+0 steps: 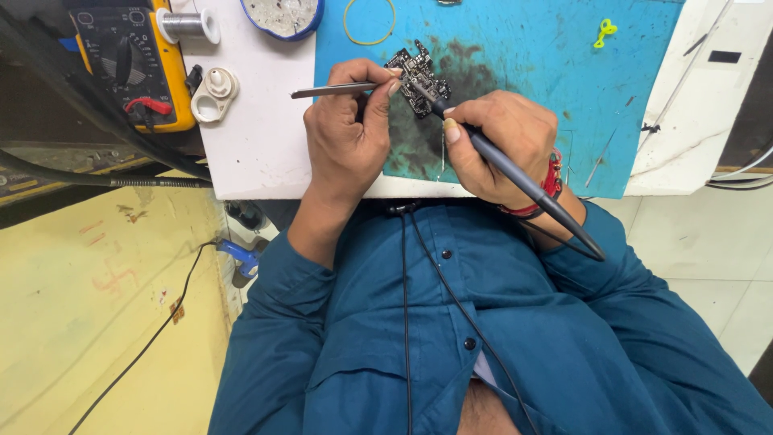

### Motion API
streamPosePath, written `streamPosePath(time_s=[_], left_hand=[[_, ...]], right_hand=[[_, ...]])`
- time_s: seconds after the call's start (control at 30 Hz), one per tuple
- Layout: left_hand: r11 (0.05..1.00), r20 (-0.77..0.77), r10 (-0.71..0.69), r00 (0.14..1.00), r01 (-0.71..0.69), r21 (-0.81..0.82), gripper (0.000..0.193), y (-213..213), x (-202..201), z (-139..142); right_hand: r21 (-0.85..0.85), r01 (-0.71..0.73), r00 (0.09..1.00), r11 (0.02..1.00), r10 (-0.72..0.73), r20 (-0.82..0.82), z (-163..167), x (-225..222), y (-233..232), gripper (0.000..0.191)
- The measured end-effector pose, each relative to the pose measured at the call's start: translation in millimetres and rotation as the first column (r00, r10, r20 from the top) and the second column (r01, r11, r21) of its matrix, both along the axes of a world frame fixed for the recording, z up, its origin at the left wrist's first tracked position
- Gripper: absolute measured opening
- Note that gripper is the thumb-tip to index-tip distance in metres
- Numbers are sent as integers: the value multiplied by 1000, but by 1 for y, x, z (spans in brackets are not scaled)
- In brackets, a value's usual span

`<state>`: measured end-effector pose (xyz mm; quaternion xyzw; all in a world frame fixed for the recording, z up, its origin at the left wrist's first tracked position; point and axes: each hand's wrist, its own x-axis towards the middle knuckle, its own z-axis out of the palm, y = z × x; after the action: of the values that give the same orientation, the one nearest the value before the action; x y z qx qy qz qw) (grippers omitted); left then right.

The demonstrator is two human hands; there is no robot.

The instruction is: The person solders components on a small circuit board at a workbench, holding the board steady with a steel tool in one hand while applying a soldering iron to the board's contacts with the other hand, repositioning the board to work on different sections.

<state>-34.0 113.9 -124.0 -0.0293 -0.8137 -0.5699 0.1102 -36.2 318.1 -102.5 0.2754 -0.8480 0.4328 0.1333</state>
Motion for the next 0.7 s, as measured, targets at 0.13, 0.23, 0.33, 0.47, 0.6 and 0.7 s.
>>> streamPosePath(time_s=[0.13, 0.23, 0.33, 0.47, 0.6, 0.7], left_hand=[[1000, 1, 1, 1000, -1, 5, 8, 0, 1, 0], [1000, -2, 2, 1000, -2, 2, 8, 0, 1, 0], [1000, 3, 4, 1000, -4, -1, 8, 0, 1, 0], [1000, -2, 3, 1000, -3, -2, 8, 0, 1, 0], [1000, -9, -2, 1000, 3, 11, 8, 1, 2, -1], [1000, -2, -1, 1000, 1, 4, 8, 1, 2, -1]], right_hand=[[1, -1, 1000, 1000, 1, -1, 0, 1, 0, 7], [-1, 1, 1000, 1000, -1, -1, 1, 1, -1, 7], [1, 1, 1000, 1000, -1, -11, 1, 1, -1, 7], [-4, 6, 1000, 1000, -6, -4, 1, 1, -1, 6], [1, 5, 1000, 1000, -5, 1, 0, 1, 1, 6], [-19, 10, 1000, 1000, -10, 9, -2, 2, 2, 6]])
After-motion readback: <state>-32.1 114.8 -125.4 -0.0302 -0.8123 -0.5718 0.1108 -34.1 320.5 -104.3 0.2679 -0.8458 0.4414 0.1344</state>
